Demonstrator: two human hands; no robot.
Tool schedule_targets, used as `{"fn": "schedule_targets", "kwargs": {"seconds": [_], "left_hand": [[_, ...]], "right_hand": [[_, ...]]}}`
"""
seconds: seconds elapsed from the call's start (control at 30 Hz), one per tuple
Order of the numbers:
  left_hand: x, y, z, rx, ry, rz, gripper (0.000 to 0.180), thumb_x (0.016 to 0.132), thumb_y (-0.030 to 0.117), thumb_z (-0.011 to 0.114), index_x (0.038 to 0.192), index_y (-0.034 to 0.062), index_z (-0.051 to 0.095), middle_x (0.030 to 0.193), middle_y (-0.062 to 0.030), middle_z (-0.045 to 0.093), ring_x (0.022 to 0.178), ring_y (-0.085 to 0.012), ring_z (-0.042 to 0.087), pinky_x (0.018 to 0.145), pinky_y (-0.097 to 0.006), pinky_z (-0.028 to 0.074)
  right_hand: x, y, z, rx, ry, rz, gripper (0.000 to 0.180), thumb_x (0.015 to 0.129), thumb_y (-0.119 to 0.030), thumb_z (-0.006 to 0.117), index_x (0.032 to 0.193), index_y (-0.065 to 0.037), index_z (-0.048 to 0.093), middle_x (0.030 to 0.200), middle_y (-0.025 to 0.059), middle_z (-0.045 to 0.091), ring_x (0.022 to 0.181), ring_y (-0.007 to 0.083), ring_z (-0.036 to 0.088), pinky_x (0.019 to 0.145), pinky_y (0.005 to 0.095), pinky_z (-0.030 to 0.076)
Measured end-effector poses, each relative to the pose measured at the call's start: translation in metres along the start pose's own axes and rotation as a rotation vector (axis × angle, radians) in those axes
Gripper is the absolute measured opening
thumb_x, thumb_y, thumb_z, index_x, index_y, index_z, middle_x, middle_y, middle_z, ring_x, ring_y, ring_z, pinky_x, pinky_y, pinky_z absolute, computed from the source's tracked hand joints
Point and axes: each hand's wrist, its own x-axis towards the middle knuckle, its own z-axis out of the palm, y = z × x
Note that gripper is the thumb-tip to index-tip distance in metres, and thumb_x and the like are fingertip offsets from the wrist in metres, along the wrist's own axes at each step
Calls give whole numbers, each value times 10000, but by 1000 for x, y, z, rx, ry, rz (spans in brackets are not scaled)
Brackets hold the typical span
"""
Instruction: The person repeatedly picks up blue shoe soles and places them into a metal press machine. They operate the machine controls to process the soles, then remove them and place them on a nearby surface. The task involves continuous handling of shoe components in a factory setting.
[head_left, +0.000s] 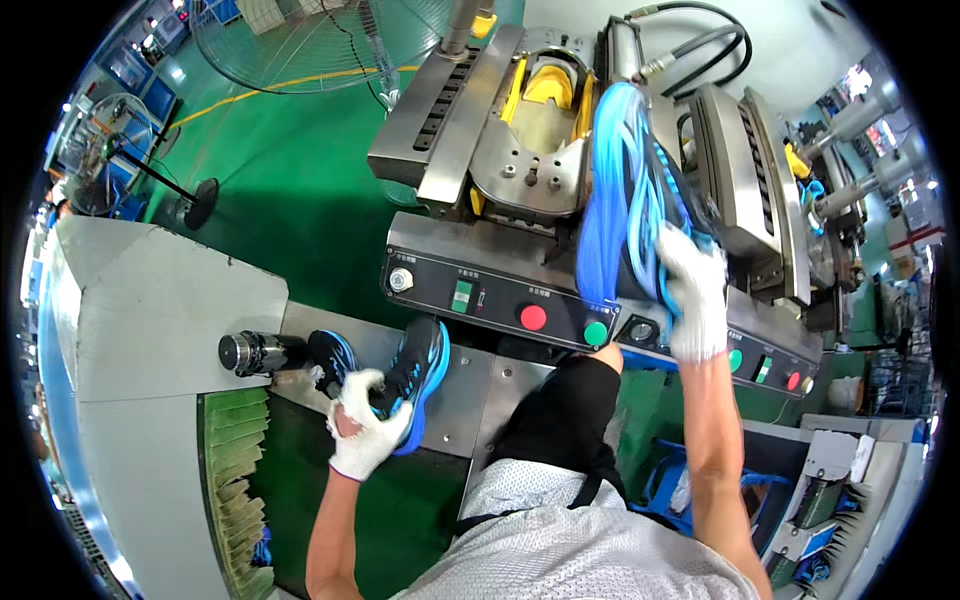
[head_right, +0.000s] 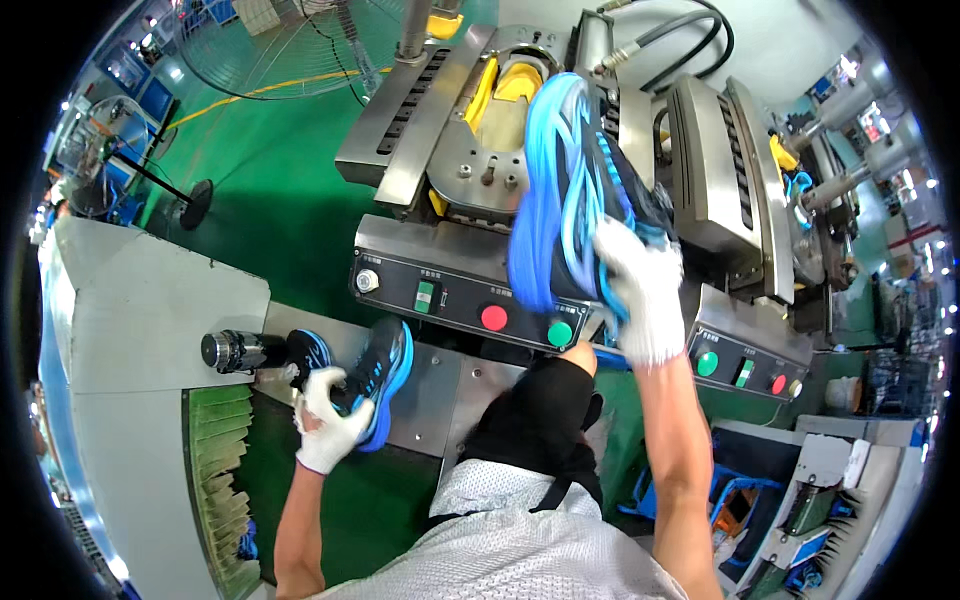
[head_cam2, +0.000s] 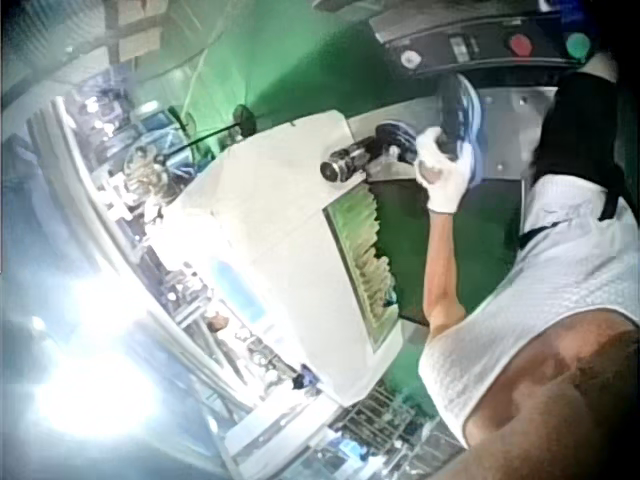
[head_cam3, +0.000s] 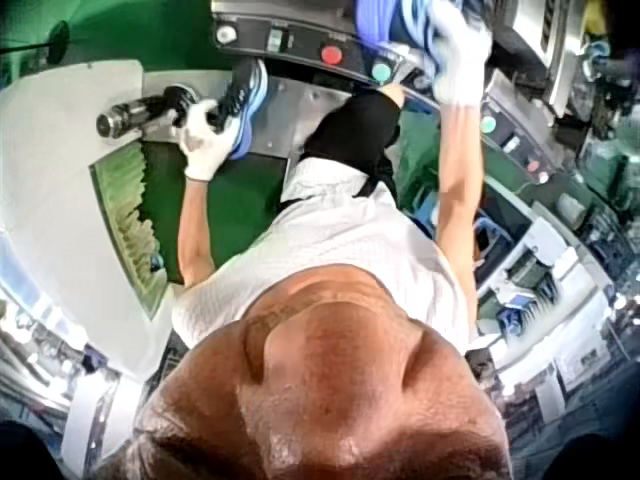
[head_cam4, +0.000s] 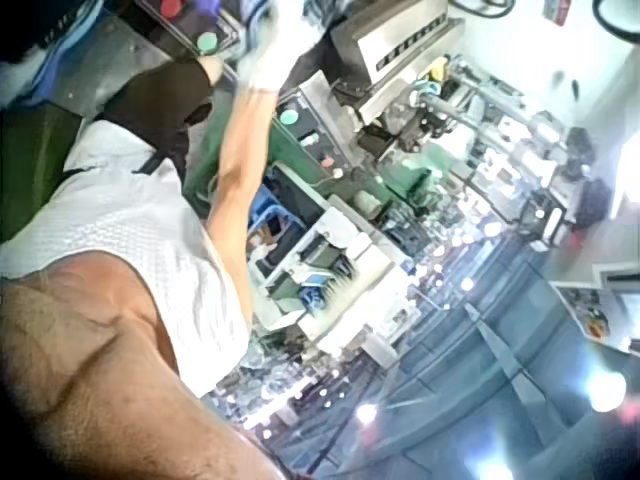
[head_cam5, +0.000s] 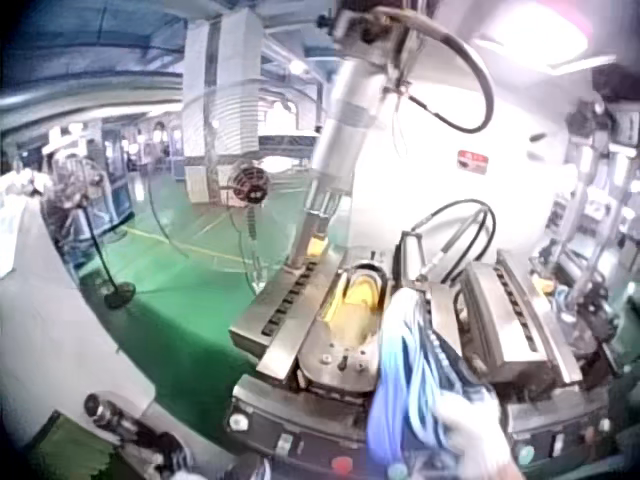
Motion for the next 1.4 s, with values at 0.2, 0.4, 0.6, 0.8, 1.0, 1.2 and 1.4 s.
{"fn": "schedule_targets", "kwargs": {"seconds": [0.2,0.4,0.6,0.8,1.0,1.2,1.4], "left_hand": [[-51,-72,63,165,-167,20,527,715,214,902,1151,73,644,1174,-154,649,1090,-386,633,937,-536,508],[-52,-91,80,-152,-146,117,624,712,81,920,1237,46,585,1405,-208,600,1372,-476,535,1119,-528,477],[-56,-98,77,-186,-166,64,542,762,15,877,1225,29,595,1425,-224,614,1345,-454,574,1103,-502,496],[-39,-86,92,-224,-158,90,537,782,47,863,1250,53,600,1437,-203,612,1322,-425,588,1099,-483,501],[-60,-34,107,-390,-27,-399,636,874,117,792,1443,11,527,1575,-210,474,1454,-363,462,1235,-448,353],[-36,-48,82,76,-316,192,575,850,318,842,1348,87,672,1332,-169,643,1190,-394,615,1016,-494,502],[11,-12,70,46,-314,318,194,884,185,788,1010,50,730,1042,-156,695,983,-351,686,849,-433,555]], "right_hand": [[187,-27,127,-373,-117,125,238,873,-164,810,1070,-52,738,978,116,743,852,241,736,695,411,610],[333,92,131,-1554,268,-458,386,846,-259,761,1073,52,783,1169,216,761,1026,334,746,942,456,570],[319,88,182,-1614,-11,-146,541,856,-297,584,1277,13,720,1299,249,715,1235,341,694,1056,390,542],[323,65,132,-1191,-62,-129,724,850,-488,724,1341,43,681,1396,261,662,1295,355,650,1091,391,505],[10,55,109,-922,-381,-720,769,966,-352,715,1545,64,427,1579,332,447,1507,427,424,1255,452,331],[-56,179,-64,-1626,-248,-545,933,846,-314,748,1585,87,344,1618,361,347,1528,541,305,1289,546,238],[-116,137,-60,-1171,-585,-222,985,882,-368,760,1638,34,273,1692,290,270,1587,438,245,1293,477,237]]}}
